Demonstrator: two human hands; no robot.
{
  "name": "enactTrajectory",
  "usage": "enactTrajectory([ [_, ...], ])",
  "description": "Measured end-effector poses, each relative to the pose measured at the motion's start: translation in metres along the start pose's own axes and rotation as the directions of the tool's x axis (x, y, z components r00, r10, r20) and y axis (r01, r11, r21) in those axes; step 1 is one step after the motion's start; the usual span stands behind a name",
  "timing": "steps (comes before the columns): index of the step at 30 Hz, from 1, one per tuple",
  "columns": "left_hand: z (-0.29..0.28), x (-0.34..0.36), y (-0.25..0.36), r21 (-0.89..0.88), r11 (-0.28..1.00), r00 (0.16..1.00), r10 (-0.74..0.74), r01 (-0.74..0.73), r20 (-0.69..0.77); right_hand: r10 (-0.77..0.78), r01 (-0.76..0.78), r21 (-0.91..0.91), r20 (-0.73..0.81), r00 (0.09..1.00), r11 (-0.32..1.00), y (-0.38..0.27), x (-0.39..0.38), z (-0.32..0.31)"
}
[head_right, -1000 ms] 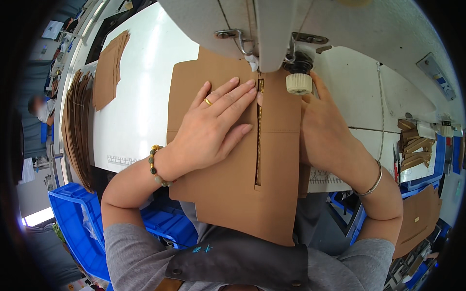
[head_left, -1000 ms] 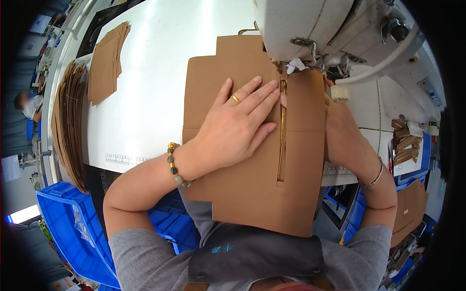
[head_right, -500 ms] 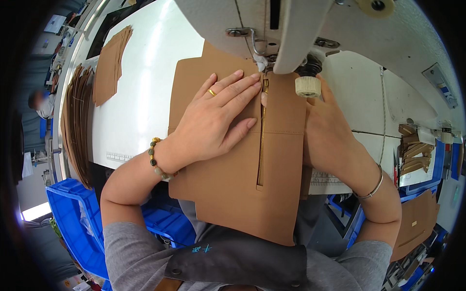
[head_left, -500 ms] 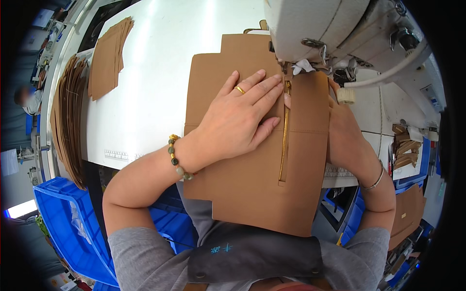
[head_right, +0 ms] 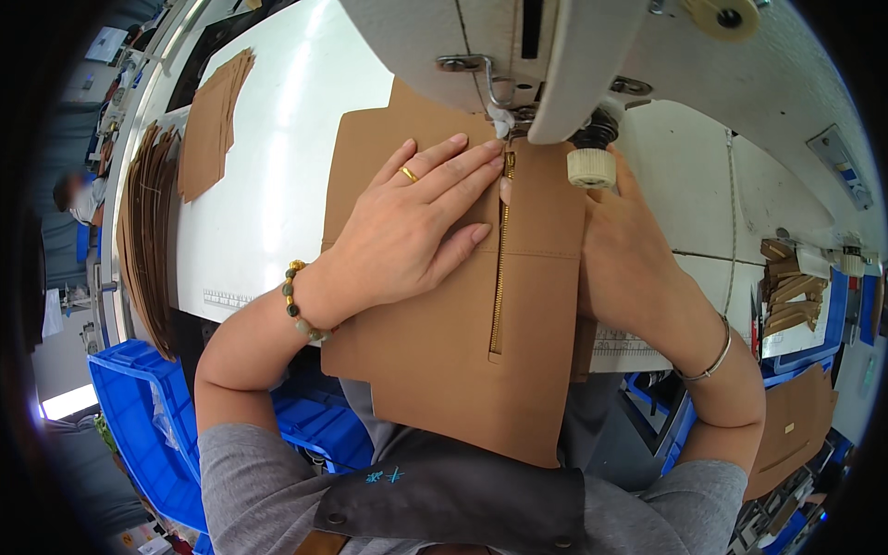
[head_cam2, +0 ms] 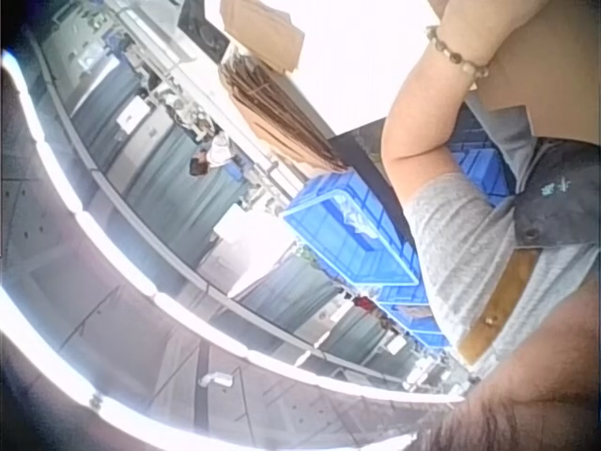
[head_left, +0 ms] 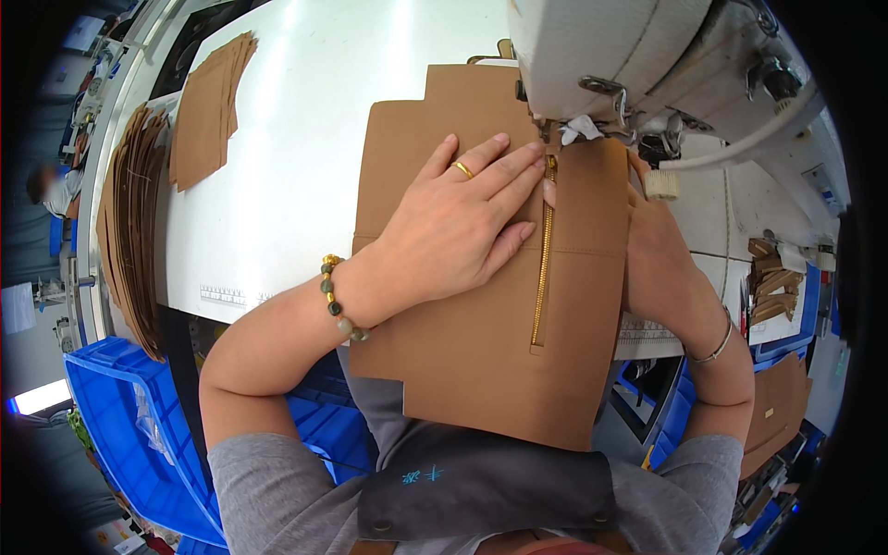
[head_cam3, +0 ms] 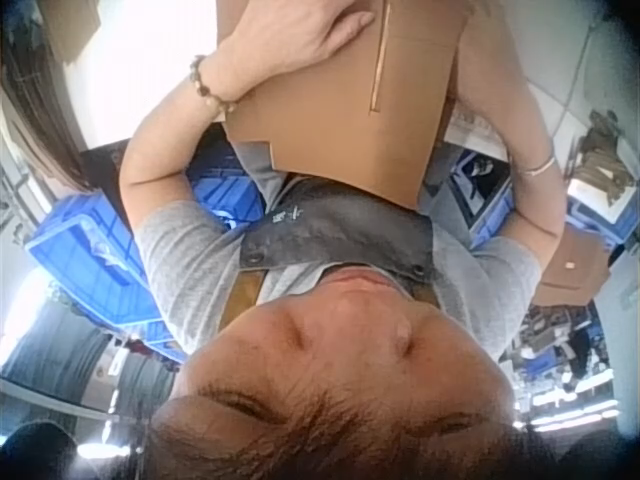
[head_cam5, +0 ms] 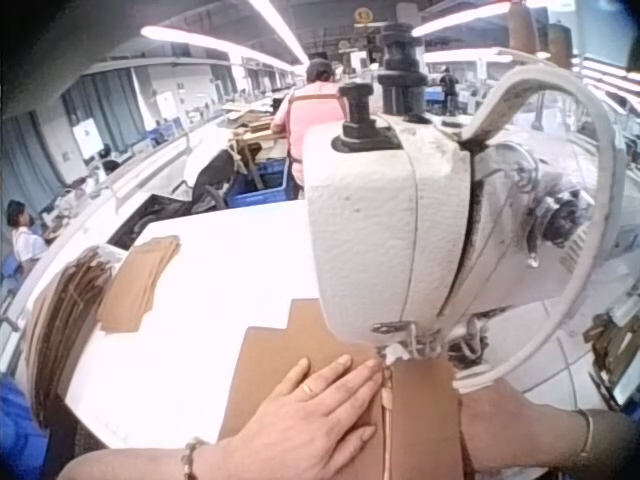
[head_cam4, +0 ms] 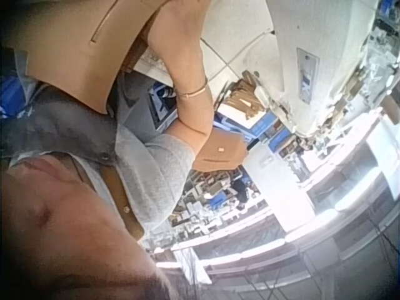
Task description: Sewing a zipper into a leather bag component and assembling it using an industrial sewing machine.
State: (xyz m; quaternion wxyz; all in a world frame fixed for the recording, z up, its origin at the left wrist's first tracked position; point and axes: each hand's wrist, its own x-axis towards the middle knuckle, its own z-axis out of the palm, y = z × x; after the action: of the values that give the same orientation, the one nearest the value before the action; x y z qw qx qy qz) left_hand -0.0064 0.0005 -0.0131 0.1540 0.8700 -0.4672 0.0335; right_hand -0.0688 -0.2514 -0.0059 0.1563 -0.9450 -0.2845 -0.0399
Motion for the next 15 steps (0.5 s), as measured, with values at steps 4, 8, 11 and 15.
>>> enactTrajectory([
  [4, 0.0021, -0.0007, -0.001, 0.002, 1.0, 1.0, 0.002, -0.002, -0.011, -0.016, 0.016, -0.008, -0.002, 1.0, 1.0, -0.0006, 0.0009, -0.0001],
  [8, 0.0024, -0.0003, -0.0009, 0.003, 1.0, 1.0, 0.004, -0.004, -0.023, -0.025, 0.025, 0.003, -0.013, 1.0, 1.0, -0.0003, 0.001, 0.0001],
  [11, 0.0007, 0.0015, -0.0011, 0.009, 1.0, 1.0, 0.007, -0.007, -0.029, -0.007, 0.007, 0.024, -0.009, 1.0, 1.0, -0.0004, 0.0002, 0.0007],
  [15, -0.0025, 0.0085, -0.0018, 0.024, 0.999, 0.998, 0.028, -0.027, -0.055, 0.01, -0.01, 0.048, -0.008, 1.0, 0.999, -0.001, 0.0001, -0.0008],
])
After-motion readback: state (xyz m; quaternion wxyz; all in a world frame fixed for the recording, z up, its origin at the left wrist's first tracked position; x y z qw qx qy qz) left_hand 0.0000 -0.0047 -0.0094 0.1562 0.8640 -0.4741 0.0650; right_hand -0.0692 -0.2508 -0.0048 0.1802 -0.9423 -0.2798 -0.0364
